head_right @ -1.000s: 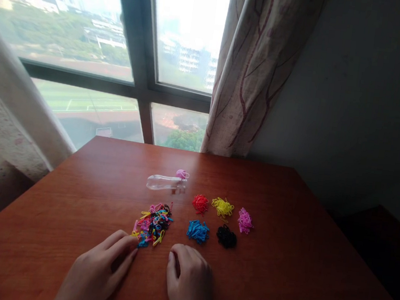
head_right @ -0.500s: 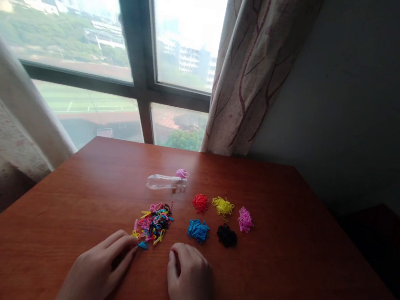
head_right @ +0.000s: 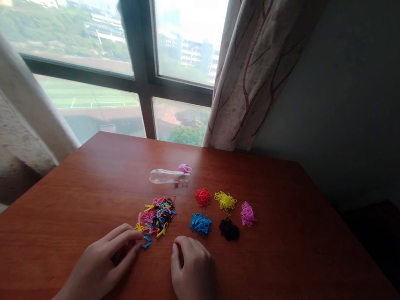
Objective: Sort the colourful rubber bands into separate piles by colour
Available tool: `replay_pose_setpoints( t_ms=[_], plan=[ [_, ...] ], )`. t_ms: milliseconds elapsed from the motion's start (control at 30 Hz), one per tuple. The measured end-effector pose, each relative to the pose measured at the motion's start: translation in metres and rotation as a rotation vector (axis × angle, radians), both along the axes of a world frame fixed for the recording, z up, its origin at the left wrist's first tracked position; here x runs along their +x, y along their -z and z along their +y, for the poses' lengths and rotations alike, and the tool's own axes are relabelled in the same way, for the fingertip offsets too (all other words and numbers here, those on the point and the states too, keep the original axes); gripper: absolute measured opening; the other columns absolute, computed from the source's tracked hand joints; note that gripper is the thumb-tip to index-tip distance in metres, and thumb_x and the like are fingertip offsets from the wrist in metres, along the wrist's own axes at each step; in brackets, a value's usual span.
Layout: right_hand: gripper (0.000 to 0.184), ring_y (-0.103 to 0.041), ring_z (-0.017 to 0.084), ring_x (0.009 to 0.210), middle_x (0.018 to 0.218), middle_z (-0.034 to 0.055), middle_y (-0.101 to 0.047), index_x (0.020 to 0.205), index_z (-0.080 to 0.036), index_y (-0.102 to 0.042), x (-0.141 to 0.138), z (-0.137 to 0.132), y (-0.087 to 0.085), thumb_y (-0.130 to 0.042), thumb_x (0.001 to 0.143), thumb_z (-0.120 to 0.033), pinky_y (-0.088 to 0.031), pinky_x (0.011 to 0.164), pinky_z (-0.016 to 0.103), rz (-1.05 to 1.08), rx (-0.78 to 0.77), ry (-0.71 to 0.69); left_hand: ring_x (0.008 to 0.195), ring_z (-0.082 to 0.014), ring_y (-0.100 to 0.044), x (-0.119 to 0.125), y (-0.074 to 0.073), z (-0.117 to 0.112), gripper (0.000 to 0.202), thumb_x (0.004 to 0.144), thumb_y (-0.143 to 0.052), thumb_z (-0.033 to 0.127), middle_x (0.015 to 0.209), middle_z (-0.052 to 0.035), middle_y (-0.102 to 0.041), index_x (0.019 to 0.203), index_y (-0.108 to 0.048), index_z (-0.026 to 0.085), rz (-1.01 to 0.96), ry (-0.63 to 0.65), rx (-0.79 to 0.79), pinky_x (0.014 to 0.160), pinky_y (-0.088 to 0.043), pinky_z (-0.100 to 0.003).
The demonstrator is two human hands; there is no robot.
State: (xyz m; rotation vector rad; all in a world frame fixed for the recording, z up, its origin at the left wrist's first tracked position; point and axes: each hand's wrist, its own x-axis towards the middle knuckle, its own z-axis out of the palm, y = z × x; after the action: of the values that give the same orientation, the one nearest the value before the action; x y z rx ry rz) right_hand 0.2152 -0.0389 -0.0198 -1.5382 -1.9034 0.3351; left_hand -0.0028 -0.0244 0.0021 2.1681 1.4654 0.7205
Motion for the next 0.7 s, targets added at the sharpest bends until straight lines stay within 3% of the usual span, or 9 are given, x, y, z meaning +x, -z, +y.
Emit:
replay_pose_setpoints(
  t_ms=[200,500,700],
  plan=[
    [0.019,-0.064,0.015,0.067,0.075,0.0003,-0.067,0.085,-0.022,-0.064,0.0,0.0,-0.001,-0.047,0.092,-0.018,-0.043,0.063,0.023,0.012,-0.016,-0.006,0.074,-0.0138,-0.065,-0.001,0.004,0.002,0.018,0.094,-0.046,0.025,0.088,0.0001,-0.064,0.099,-0.063,0.026,0.117,-0.06,0.037,0.066,-0.049,-0.021],
    [0.018,-0.065,0.015,0.069,0.076,0.0003,-0.068,0.086,-0.022,-0.064,0.0,0.0,-0.003,-0.048,0.092,-0.017,-0.042,0.063,0.023,0.018,-0.024,-0.005,0.079,-0.0149,-0.068,0.001,-0.002,0.01,0.022,0.096,-0.043,0.025,0.094,0.0002,-0.065,0.102,-0.064,0.029,0.27,0.003,-0.017,0.067,-0.049,-0.022],
    [0.017,-0.064,0.014,0.065,0.073,-0.0011,-0.067,0.083,-0.022,-0.063,0.0,0.0,-0.006,-0.049,0.091,-0.016,-0.041,0.061,0.023,0.005,-0.01,-0.004,0.081,-0.0161,-0.068,0.003,-0.001,0.012,0.022,0.097,-0.042,0.026,0.096,-0.0012,-0.066,0.098,-0.064,0.027,0.342,0.015,0.041,0.066,-0.05,-0.022]
  ],
)
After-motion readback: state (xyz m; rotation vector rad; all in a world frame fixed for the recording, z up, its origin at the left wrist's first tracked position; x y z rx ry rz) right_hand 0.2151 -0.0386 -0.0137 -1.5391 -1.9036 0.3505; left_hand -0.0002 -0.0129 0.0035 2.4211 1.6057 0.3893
